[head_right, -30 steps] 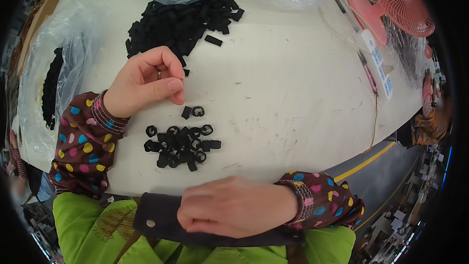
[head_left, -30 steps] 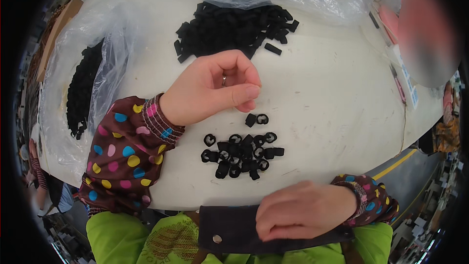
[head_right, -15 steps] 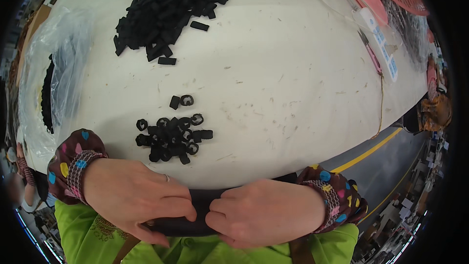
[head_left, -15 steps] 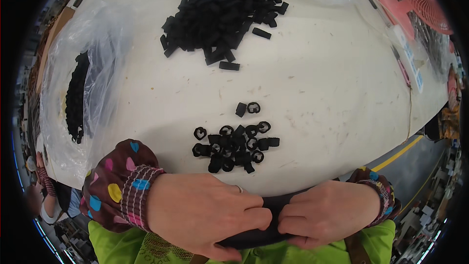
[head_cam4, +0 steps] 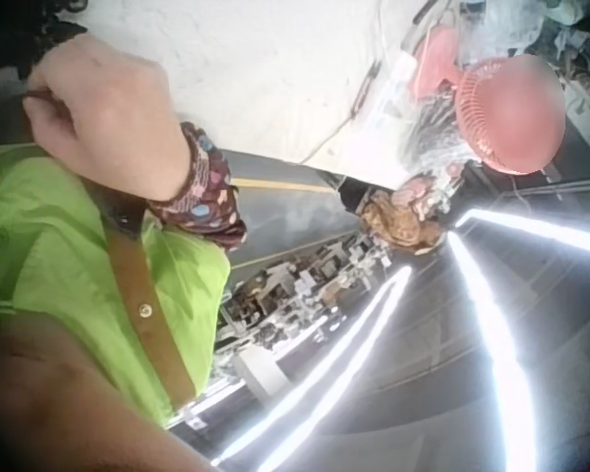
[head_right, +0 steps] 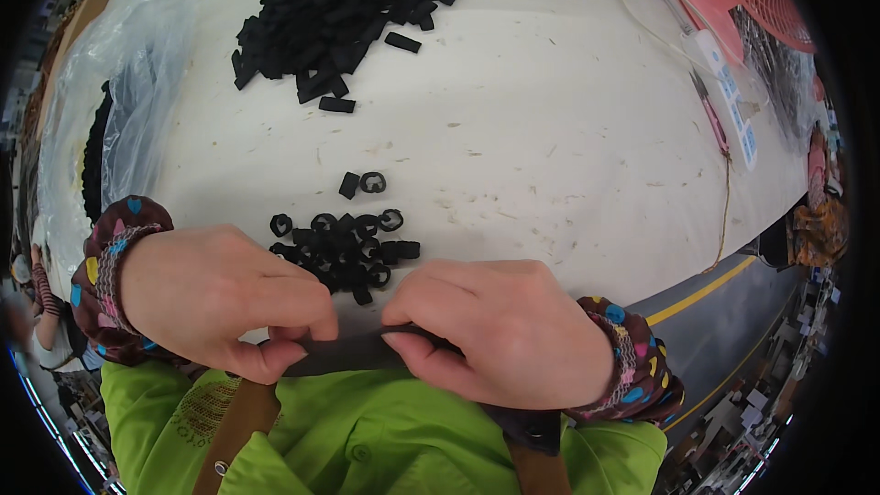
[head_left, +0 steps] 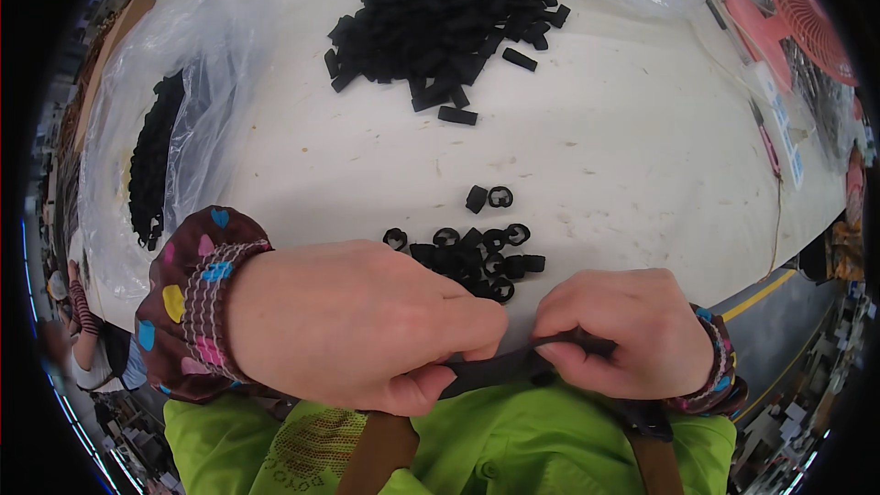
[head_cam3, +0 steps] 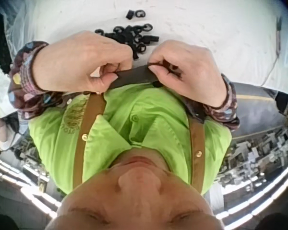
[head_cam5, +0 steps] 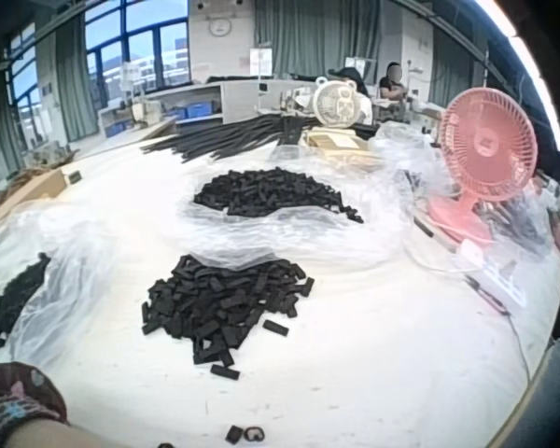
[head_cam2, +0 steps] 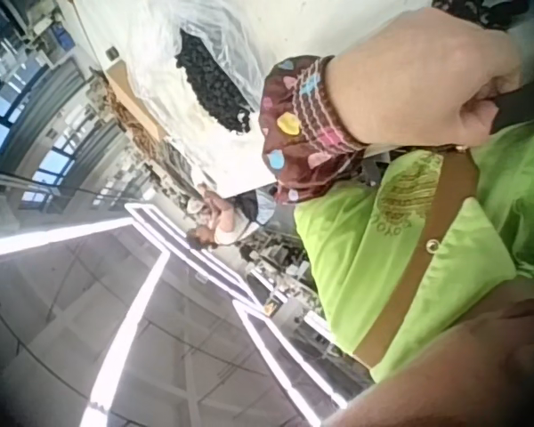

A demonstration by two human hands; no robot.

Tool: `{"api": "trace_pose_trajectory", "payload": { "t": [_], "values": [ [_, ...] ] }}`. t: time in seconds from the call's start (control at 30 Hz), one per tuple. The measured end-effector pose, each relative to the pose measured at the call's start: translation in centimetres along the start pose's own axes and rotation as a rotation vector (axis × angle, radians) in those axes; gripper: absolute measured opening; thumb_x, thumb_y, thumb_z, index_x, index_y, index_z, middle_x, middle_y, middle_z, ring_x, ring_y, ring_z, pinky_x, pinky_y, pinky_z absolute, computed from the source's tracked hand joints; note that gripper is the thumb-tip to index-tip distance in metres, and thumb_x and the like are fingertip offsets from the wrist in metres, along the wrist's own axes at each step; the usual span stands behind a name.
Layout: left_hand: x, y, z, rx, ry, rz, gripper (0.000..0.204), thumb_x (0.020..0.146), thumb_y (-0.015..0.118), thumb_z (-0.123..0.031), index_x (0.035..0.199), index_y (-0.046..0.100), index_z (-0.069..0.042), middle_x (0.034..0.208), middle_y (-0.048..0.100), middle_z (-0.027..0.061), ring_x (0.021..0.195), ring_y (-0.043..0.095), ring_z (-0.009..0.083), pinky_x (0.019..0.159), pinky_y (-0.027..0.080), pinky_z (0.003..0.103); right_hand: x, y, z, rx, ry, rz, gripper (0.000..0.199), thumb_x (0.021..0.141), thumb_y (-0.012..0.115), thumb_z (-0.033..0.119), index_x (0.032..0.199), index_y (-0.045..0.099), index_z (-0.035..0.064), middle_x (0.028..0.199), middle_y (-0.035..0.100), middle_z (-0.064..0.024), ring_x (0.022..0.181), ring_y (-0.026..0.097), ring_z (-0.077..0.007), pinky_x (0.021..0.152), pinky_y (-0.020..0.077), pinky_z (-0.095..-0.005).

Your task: The person assembles small black plastic components by hand at a worktable.

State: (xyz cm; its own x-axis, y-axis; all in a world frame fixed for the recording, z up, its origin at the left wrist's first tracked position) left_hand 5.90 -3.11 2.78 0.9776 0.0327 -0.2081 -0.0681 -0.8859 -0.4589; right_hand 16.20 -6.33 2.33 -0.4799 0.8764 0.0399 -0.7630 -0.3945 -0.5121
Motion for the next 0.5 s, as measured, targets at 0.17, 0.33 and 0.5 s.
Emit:
{"api": "trace_pose_trajectory", "payload": {
  "t": [0.17,0.33,0.5],
  "values": [
    [0.5,-0.4,0.5,-0.004,-0.023,0.015,0.021,0.072,0.065,-0.009,0.091,0.057,-0.011,0.07,0.058,-0.0009,0.058,0.058,0.0165,0.05,0.046,0.028,0.1,-0.1,1.7,-0.101,-0.244,0.03,0.015,0.066,0.064,0.009,0.078,0.055,0.0102,0.088,0.054,-0.0029,0.082,0.055,-0.0201,0.062,0.0445,-0.0314],
    [0.8,0.4,0.8,-0.064,-0.108,0.15,0.021,0.075,0.063,-0.011,0.095,0.056,-0.012,0.071,0.059,-0.0009,0.061,0.059,0.0174,0.052,0.046,0.028,-1.3,1.6,1.9,-0.362,-0.301,0.354,0.007,0.072,0.055,0.016,0.075,0.057,0.0097,0.079,0.043,-0.0027,0.085,0.045,-0.0176,0.073,0.0345,-0.0267],
    [0.8,2.1,1.2,-0.11,-0.134,0.25,0.022,0.078,0.061,-0.015,0.099,0.054,-0.012,0.073,0.06,0.0004,0.065,0.06,0.0182,0.056,0.047,0.03,-2.3,2.7,2.2,-0.43,-0.324,0.415,0.008,0.072,0.055,0.015,0.076,0.059,0.0097,0.081,0.046,-0.0015,0.086,0.046,-0.0161,0.073,0.0354,-0.0265]
  ]
}}
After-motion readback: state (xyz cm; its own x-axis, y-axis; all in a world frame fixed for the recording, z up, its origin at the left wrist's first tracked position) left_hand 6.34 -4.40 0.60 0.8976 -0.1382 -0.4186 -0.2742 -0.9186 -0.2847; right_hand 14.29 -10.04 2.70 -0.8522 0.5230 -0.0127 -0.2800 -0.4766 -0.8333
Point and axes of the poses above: each hand's wrist, its own x-axis towards the middle knuckle, its own y-axis out of the palm, z = x × y, the point moved 8 cm from there along x, towards the middle knuckle
